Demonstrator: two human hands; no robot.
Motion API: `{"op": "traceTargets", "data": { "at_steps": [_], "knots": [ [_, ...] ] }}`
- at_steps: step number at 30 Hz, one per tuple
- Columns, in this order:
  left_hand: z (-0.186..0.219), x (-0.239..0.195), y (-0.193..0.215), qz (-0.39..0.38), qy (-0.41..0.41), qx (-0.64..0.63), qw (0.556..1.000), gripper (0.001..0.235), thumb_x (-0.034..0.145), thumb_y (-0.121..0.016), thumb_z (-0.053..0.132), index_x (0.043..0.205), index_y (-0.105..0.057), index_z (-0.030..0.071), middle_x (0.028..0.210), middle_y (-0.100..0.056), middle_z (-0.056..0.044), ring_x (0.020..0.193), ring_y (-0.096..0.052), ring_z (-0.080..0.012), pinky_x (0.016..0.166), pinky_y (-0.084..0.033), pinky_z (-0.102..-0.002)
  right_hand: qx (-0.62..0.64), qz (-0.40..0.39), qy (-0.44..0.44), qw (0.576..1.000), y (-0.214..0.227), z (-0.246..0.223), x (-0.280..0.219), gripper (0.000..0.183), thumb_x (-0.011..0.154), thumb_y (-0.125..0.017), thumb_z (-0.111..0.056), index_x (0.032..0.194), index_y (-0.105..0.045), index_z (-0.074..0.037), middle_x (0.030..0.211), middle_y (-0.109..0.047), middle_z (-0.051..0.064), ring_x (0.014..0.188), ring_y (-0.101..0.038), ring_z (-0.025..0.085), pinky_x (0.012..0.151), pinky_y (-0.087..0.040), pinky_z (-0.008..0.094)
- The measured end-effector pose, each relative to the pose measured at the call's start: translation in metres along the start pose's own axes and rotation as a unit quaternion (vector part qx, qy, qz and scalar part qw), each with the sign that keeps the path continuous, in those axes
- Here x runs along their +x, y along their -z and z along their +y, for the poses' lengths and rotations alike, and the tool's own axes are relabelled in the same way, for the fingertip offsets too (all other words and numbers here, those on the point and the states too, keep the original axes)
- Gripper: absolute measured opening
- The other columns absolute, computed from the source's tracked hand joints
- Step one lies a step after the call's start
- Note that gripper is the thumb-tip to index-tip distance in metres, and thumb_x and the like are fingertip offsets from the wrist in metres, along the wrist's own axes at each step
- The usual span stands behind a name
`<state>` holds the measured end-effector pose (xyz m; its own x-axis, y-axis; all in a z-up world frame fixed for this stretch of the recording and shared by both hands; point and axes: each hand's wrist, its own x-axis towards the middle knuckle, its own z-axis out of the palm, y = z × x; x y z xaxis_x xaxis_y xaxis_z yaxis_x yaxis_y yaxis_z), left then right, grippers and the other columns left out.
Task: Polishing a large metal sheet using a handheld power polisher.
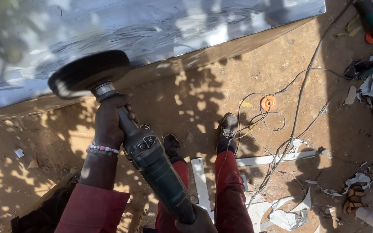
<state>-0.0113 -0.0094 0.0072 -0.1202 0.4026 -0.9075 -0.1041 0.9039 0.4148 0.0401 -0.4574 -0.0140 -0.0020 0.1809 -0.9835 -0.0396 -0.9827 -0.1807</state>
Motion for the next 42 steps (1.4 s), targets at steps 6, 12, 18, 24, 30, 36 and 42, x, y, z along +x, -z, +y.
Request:
{"op": "traceTargets", "data": {
  "at_steps": [6, 12, 18, 24, 30, 36, 42],
  "knots": [
    [-0.016, -0.005, -0.039, -0.064, -0.007, 0.005, 0.998, 0.015, 0.092, -0.09, 0.013, 0.097, -0.076, 0.009, 0.077, -0.065, -0.005, 0.056, -0.059, -0.0185, 0.054, -0.05, -0.039, 0.112, 0.059, -0.049, 0.991, 0.012, 0.007, -0.018, 0.024, 0.087, -0.104, -0.025, 0.106, -0.096, -0.012, 0.083, -0.082, -0.001, 0.08, -0.073, 0.01, 0.08, -0.06, 0.03],
    [-0.015, -0.009, -0.037, -0.086, -0.029, -0.006, 0.996, 0.017, 0.092, -0.093, 0.01, 0.098, -0.076, 0.009, 0.076, -0.066, -0.007, 0.055, -0.067, -0.0213, 0.056, -0.059, -0.043, 0.089, 0.101, -0.084, 0.987, 0.011, -0.031, -0.034, 0.024, 0.085, -0.1, -0.028, 0.104, -0.097, -0.014, 0.08, -0.078, 0.0, 0.079, -0.075, 0.011, 0.083, -0.061, 0.028],
    [0.004, 0.004, -0.01, -0.023, -0.01, 0.004, 1.0, 0.013, 0.095, -0.085, 0.014, 0.1, -0.073, 0.013, 0.078, -0.064, -0.005, 0.057, -0.056, -0.017, 0.057, -0.05, -0.039, 0.038, 0.025, -0.079, 0.996, 0.006, -0.041, -0.021, 0.03, 0.084, -0.098, -0.035, 0.109, -0.093, -0.019, 0.096, -0.089, 0.0, 0.091, -0.085, 0.011, 0.087, -0.06, 0.03],
    [-0.004, 0.001, -0.035, -0.054, -0.003, 0.0, 0.999, 0.016, 0.093, -0.088, 0.014, 0.095, -0.072, 0.012, 0.075, -0.064, -0.005, 0.055, -0.058, -0.0185, 0.054, -0.05, -0.04, 0.087, 0.044, -0.047, 0.994, 0.01, -0.003, -0.007, 0.023, 0.087, -0.102, -0.028, 0.104, -0.098, -0.013, 0.087, -0.087, 0.0, 0.084, -0.08, 0.01, 0.082, -0.062, 0.03],
    [-0.013, 0.013, -0.031, -0.065, -0.028, -0.021, 0.997, 0.011, 0.089, -0.091, 0.009, 0.094, -0.082, 0.006, 0.071, -0.064, -0.008, 0.05, -0.059, -0.0225, 0.048, -0.05, -0.041, 0.111, 0.082, -0.036, 0.99, 0.0, 0.028, 0.001, 0.023, 0.087, -0.109, -0.018, 0.101, -0.097, -0.003, 0.085, -0.081, 0.003, 0.085, -0.07, 0.014, 0.08, -0.062, 0.036],
    [-0.001, 0.012, -0.009, -0.012, -0.023, -0.01, 1.0, 0.013, 0.087, -0.088, 0.013, 0.095, -0.081, 0.007, 0.074, -0.065, -0.007, 0.053, -0.059, -0.0206, 0.049, -0.05, -0.04, 0.099, 0.065, -0.011, 0.993, -0.006, 0.006, -0.005, 0.017, 0.085, -0.105, -0.017, 0.097, -0.098, -0.006, 0.086, -0.089, 0.002, 0.085, -0.072, 0.013, 0.08, -0.061, 0.036],
    [-0.02, 0.008, -0.043, -0.055, -0.024, -0.03, 0.998, 0.015, 0.085, -0.09, 0.01, 0.095, -0.082, 0.005, 0.071, -0.063, -0.008, 0.049, -0.057, -0.0221, 0.046, -0.047, -0.041, 0.128, 0.087, -0.014, 0.988, 0.018, 0.043, -0.002, 0.018, 0.089, -0.106, -0.009, 0.088, -0.089, -0.004, 0.075, -0.079, 0.007, 0.074, -0.067, 0.017, 0.071, -0.058, 0.04]
  ]
}}
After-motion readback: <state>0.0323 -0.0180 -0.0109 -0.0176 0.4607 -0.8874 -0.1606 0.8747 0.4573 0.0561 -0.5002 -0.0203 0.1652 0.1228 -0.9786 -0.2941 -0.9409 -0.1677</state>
